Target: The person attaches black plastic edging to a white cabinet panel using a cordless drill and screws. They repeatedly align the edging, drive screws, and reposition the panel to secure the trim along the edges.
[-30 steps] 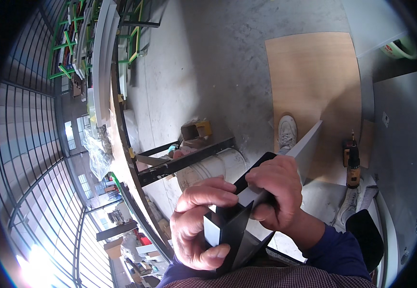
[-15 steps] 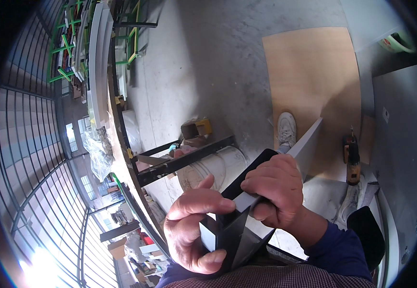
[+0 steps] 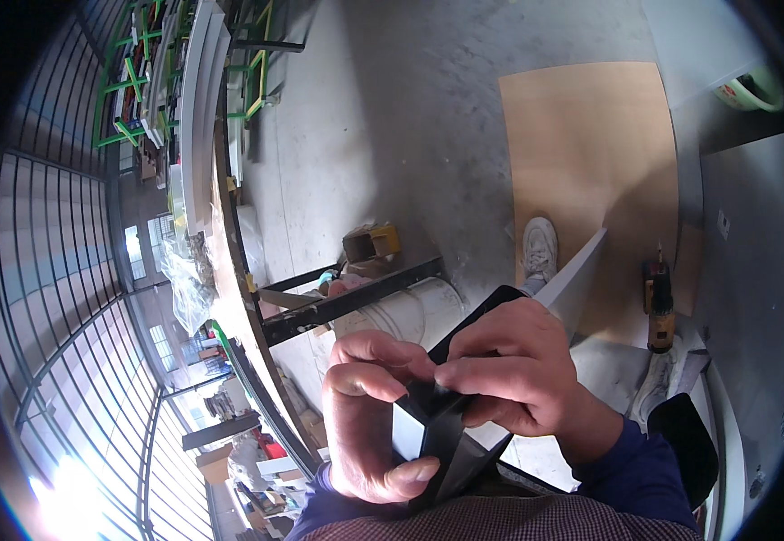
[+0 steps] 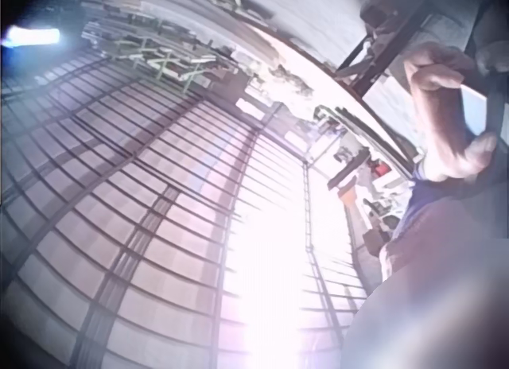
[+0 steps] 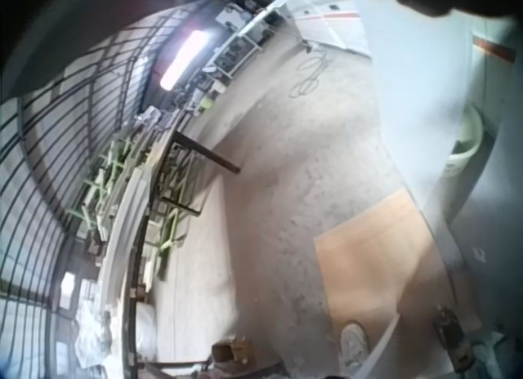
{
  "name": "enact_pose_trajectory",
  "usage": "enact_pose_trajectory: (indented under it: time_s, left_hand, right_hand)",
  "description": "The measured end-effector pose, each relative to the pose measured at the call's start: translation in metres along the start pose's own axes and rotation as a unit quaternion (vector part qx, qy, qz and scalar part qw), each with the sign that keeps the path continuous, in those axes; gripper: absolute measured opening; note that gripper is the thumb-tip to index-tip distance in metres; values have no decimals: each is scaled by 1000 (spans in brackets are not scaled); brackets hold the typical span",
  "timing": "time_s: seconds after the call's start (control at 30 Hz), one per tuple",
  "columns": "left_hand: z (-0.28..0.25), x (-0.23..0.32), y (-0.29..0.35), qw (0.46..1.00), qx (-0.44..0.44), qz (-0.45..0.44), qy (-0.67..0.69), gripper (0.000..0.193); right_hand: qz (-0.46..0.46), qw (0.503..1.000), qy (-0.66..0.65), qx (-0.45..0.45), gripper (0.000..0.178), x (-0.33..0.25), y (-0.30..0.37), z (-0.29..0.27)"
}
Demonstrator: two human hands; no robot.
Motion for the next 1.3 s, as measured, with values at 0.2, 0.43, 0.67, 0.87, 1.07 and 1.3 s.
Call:
enact_pose_trajectory:
  time_s: [0.2, 0.43, 0.67, 0.87, 1.07, 1.3]
  left_hand:
    - [4, -4, -1, 999, 11, 6, 43, 65]
    - [7, -3, -8, 997, -17, 50, 57, 65]
    - [1, 7, -9, 993, -30, 109, -45, 49]
    - [7, 5, -5, 998, -13, 49, -40, 41]
    - [12, 5, -7, 997, -23, 73, -30, 38]
    - [19, -1, -6, 996, -36, 80, 36, 36]
  right_hand:
    - [55, 997, -55, -5, 32, 5, -3, -4]
    - [67, 994, -87, -29, 30, 5, -7, -6]
    - [47, 995, -84, -36, 33, 6, -10, -7]
    - [29, 996, -80, -39, 35, 6, -9, -7]
    - [17, 991, -125, -38, 33, 8, -11, -8]
    - [30, 983, -158, -87, 30, 6, -11, -12]
Point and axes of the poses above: each hand's wrist, its own y-axis away from the middle knuckle, its own z-axis out of the palm, x = y × z, the point moved 7 cm from there along -y, towards the middle knuckle, and after that the axes turned 11 degrees about -z, right-handed, at the moved point
